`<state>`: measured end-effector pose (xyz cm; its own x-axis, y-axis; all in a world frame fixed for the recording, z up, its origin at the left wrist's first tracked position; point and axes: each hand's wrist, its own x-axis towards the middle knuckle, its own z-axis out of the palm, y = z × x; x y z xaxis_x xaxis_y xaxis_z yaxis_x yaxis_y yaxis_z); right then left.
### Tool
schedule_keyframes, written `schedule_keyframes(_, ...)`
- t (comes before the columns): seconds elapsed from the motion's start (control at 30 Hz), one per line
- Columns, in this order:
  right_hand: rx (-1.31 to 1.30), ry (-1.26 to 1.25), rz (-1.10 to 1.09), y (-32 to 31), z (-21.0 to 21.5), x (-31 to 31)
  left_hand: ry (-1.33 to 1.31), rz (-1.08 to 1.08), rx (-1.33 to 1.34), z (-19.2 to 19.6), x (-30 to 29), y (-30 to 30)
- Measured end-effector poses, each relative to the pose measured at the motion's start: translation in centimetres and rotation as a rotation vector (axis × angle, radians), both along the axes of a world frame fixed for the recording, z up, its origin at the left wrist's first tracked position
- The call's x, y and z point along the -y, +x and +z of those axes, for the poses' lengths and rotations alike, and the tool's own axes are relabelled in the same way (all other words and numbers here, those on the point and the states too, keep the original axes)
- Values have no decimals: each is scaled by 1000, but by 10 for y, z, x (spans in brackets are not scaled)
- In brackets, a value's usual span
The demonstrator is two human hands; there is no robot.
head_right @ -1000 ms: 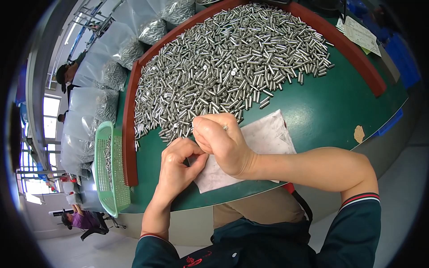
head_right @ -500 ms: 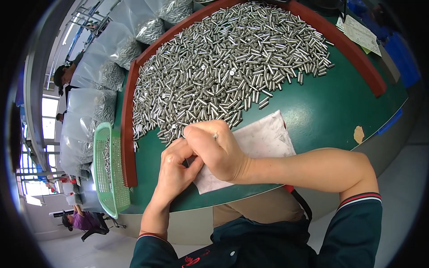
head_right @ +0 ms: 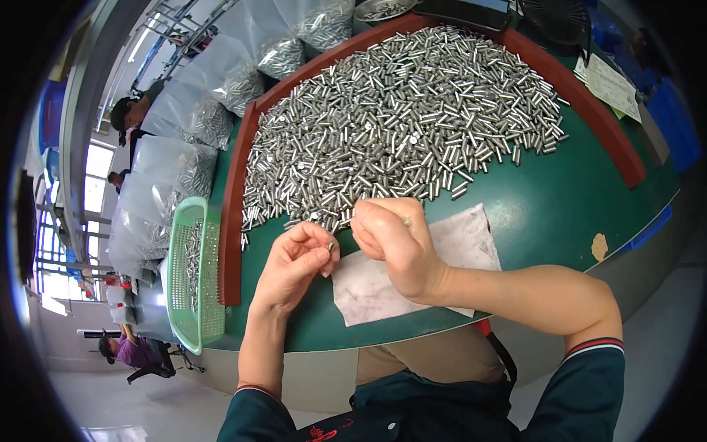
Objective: Inspecting and sorting small metal pins at a workbench in a factory setting.
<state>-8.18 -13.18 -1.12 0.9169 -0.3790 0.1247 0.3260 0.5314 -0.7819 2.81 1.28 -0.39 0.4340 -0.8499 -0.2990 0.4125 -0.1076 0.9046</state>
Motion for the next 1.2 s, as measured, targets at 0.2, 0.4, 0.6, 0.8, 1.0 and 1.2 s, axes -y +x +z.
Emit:
schedule_keyframes(0.2, -23, -9, 7, -1, 4, 0, 67, 74, -168, 3, 2, 4)
schedule_keyframes(0.4, -14, -19, 20, 4, 2, 1, -21, 133, -180, 11, -8, 21)
schedule_keyframes(0.6, -23, -26, 17, 3, 2, 1, 249, 140, 497, 18, -18, 29)
schedule_keyframes(0.8, -39, -23, 43, 1, 1, 1, 399, 44, 1168, 3, -8, 12)
schedule_keyframes(1.0, -32, -45, -4, 3, 2, 0, 386, 29, 1315, 5, -3, 5)
schedule_keyframes(1.2, -17, -11, -17, 3, 4, 1, -18, -223, 1227, 2, 7, -15)
